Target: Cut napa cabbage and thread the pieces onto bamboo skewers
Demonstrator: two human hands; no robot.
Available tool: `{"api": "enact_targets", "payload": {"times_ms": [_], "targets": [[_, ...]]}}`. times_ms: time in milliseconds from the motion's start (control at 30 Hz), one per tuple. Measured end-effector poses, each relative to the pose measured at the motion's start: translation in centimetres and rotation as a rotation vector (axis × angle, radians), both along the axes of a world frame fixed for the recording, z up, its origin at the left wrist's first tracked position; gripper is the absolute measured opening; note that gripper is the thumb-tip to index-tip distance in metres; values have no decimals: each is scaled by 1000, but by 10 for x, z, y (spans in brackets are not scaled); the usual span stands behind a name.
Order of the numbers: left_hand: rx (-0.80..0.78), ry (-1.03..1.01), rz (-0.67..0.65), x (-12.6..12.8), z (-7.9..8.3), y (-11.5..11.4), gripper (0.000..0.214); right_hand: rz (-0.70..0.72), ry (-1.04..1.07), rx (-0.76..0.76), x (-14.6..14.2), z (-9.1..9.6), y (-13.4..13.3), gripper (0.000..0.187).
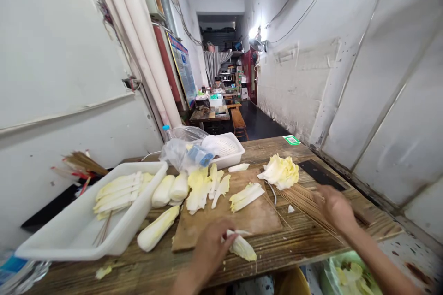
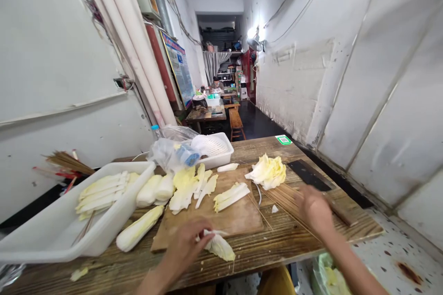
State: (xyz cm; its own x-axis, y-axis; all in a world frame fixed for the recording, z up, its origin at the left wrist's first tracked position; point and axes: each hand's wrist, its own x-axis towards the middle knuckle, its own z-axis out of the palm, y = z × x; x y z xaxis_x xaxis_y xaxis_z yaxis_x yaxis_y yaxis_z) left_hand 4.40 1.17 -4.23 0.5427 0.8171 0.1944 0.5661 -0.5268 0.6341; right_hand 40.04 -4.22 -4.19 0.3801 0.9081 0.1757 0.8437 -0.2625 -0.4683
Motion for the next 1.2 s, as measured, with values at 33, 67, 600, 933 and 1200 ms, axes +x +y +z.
{"api": "enact_targets", "payload": {"times_ms": [33, 67, 600, 933, 1200], "targets": [[-20, -8, -37, 5, -3, -12, 12, 117, 49, 17, -33, 0, -12, 34], [-46, -4, -77, 9, -8, -23, 10, 254, 108, 10, -66, -3, -26, 35], [-28, -34, -74, -15, -59, -60, 26, -238, 235, -111, -92, -78, -189, 24], [-1038, -637, 408, -17, -45, -44, 36, 137, -51, 168, -99, -42, -83, 37], [-1269, -904, 641, 1, -40, -27, 24, 174, -138, -28, -122, -38, 70, 28]]}}
